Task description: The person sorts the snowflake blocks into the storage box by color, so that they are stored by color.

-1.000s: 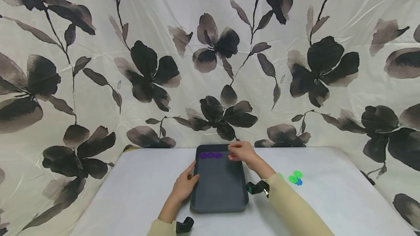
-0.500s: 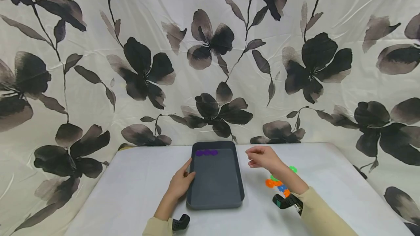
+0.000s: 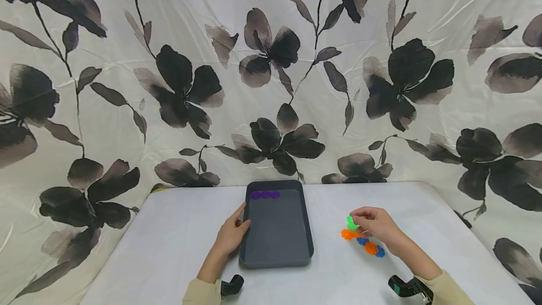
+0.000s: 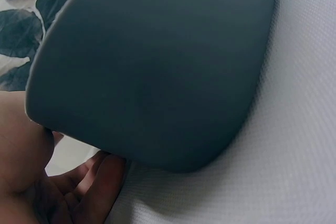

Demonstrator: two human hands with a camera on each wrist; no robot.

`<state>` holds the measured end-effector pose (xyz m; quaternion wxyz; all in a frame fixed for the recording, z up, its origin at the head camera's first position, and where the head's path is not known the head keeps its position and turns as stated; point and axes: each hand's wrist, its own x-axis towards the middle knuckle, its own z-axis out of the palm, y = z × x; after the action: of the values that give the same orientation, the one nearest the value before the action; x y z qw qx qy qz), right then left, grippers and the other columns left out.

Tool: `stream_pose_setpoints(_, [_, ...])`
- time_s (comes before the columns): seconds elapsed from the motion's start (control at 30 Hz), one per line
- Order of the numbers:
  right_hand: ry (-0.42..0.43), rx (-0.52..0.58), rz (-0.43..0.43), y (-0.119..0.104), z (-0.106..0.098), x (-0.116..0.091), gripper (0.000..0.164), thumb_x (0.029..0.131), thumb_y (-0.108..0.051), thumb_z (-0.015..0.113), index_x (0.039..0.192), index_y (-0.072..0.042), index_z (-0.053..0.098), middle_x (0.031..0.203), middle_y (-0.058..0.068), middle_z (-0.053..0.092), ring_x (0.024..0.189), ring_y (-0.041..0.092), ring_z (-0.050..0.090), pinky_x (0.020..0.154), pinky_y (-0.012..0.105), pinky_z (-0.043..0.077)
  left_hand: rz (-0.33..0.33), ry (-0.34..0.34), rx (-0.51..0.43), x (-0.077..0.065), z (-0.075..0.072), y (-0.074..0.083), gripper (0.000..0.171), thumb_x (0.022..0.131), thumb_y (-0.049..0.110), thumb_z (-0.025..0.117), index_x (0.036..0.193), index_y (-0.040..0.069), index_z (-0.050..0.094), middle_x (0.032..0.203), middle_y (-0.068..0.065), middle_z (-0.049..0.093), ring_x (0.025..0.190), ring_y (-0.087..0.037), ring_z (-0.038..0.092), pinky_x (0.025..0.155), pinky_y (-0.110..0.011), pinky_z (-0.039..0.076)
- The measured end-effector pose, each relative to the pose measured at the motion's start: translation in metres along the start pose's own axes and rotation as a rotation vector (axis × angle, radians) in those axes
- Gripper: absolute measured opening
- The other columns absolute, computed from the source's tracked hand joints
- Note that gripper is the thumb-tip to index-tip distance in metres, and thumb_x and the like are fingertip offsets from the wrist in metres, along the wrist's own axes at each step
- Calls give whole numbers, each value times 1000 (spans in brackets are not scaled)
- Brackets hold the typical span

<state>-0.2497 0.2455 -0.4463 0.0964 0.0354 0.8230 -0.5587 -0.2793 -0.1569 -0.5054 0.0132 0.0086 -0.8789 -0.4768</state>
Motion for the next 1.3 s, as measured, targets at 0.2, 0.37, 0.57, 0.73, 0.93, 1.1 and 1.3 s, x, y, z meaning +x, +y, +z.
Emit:
stream_pose_setpoints(0.2, [53,-7,47,23,-18,-10,33,96,-20,62,119,4,62,102,13,65,83,25,61,73,36,53,-14,2,7,-2,-1,1,58,96,21,60,150,21,40,79,-4,47,71,-19,43,64,-35,33])
stream_pose_setpoints(0.37, [97,-44,43,39,-31,-14,33,96,-16,61,120,7,61,100,12,65,80,24,60,70,35,53,-10,12,2,-2,-1,0,58,95,20,60,150,21,41,78,-4,46,70,-19,42,64,-35,33])
stream_pose_setpoints(0.57, [160,-165,22,50,-41,-6,33,94,-16,63,119,7,62,98,10,64,76,22,58,63,32,52,-9,-1,-6,-1,0,-3,57,96,21,60,150,22,41,77,-3,45,69,-18,42,63,-34,32])
stream_pose_setpoints(0.73, [198,-226,3,56,-44,8,35,92,-15,65,119,7,62,96,11,61,72,22,56,60,30,50,-5,-5,-3,0,0,-3,57,96,21,59,150,21,40,78,-3,46,69,-18,42,62,-34,31])
stream_pose_setpoints(0.93, [220,-247,17,57,-49,22,38,91,-15,65,122,7,60,103,16,60,73,23,55,60,28,49,-15,-6,-4,0,1,0,58,96,21,59,150,23,40,78,-3,45,68,-18,41,62,-34,31])
stream_pose_setpoints(1.1, [214,-222,47,57,-54,31,39,91,-15,66,123,7,59,106,20,60,78,24,54,61,28,48,-13,-6,-8,0,-1,1,58,96,21,60,150,22,40,77,-3,44,68,-18,40,61,-34,31])
stream_pose_setpoints(1.3, [217,-203,67,60,-55,39,39,91,-13,66,122,8,59,112,24,59,82,25,53,60,25,47,-6,-5,-4,-2,-1,2,57,96,20,60,150,21,40,79,-4,45,70,-19,41,63,-35,32])
